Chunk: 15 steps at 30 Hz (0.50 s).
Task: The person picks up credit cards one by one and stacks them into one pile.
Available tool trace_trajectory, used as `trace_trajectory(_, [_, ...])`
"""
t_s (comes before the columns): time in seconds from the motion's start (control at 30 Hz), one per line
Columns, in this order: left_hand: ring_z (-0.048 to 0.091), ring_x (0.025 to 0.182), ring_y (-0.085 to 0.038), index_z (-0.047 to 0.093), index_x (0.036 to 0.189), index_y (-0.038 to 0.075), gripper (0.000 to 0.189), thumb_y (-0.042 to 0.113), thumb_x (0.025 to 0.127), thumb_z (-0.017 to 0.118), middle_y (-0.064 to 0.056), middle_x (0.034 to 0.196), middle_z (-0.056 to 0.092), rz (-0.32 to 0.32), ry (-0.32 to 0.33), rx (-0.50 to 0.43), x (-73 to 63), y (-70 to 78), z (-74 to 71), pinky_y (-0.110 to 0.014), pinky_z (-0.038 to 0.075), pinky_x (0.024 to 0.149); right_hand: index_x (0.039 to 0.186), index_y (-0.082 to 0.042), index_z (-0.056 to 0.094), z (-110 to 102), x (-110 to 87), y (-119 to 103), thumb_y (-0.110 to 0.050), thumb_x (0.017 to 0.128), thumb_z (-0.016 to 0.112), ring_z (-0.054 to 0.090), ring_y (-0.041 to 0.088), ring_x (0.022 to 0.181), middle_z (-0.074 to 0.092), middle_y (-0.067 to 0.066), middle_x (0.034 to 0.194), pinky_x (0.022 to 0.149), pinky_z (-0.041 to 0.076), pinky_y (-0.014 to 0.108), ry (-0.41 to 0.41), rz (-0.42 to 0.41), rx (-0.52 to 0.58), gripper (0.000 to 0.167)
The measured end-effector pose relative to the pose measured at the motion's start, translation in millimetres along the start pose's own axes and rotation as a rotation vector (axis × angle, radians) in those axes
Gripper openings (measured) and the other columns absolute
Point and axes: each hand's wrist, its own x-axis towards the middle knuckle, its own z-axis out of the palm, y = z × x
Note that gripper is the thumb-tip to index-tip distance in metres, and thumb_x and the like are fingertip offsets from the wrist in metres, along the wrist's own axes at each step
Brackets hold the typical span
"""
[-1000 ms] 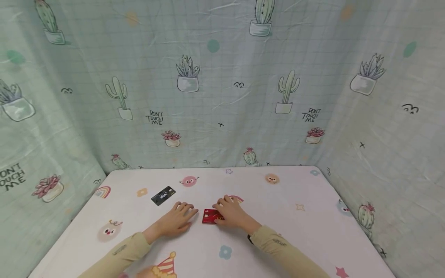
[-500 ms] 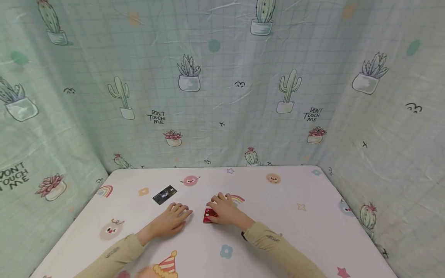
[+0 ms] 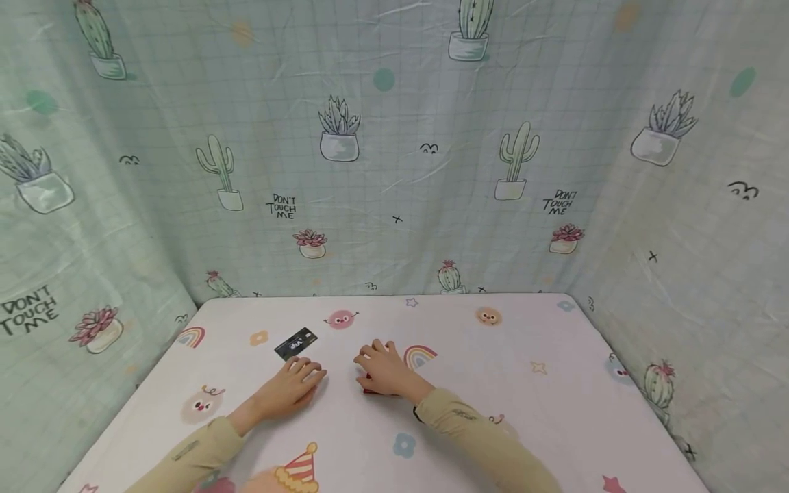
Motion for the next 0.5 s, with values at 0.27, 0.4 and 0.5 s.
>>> trace_trajectory(0.27, [0.047, 0.093, -0.021, 0.057, 0.105, 0.011, 0.03, 0.025, 0.08, 0.062, -0.003, 0.101, 0.056, -0.052, -0.001, 0.0, -13.3, -14.4, -0.2, -0.04, 0.036, 0.083, 0.118, -0.022, 0.056, 2.1, 21.1, -8.4, -0.038, 0.087, 0.053, 0.045, 0.016, 0.104, 0.055, -0.005, 0.119, 0.086, 0.037, 0.041, -0.039, 0.023, -0.066, 0.035])
trace_trajectory(0.4, [0.048, 0.094, -0.023, 0.057, 0.104, 0.01, 0.028, 0.023, 0.08, 0.061, -0.005, 0.102, 0.056, -0.089, -0.015, 0.029, -17.6, -23.4, -0.4, -0.043, 0.038, 0.083, 0.12, -0.023, 0.055, 4.3, 31.0, -12.7, -0.039, 0.087, 0.052, 0.044, 0.015, 0.106, 0.053, -0.006, 0.122, 0.087, 0.037, 0.041, -0.074, 0.034, -0.079, 0.036])
trace_trajectory(0.5, [0.048, 0.092, -0.025, 0.057, 0.101, 0.008, 0.028, 0.021, 0.077, 0.064, -0.007, 0.1, 0.056, -0.095, 0.022, 0.052, -21.2, -31.7, 1.7, -0.044, 0.038, 0.081, 0.12, -0.023, 0.054, 6.1, 37.6, -15.2, -0.038, 0.087, 0.052, 0.043, 0.015, 0.105, 0.053, -0.006, 0.123, 0.086, 0.037, 0.04, -0.075, 0.036, -0.079, 0.036])
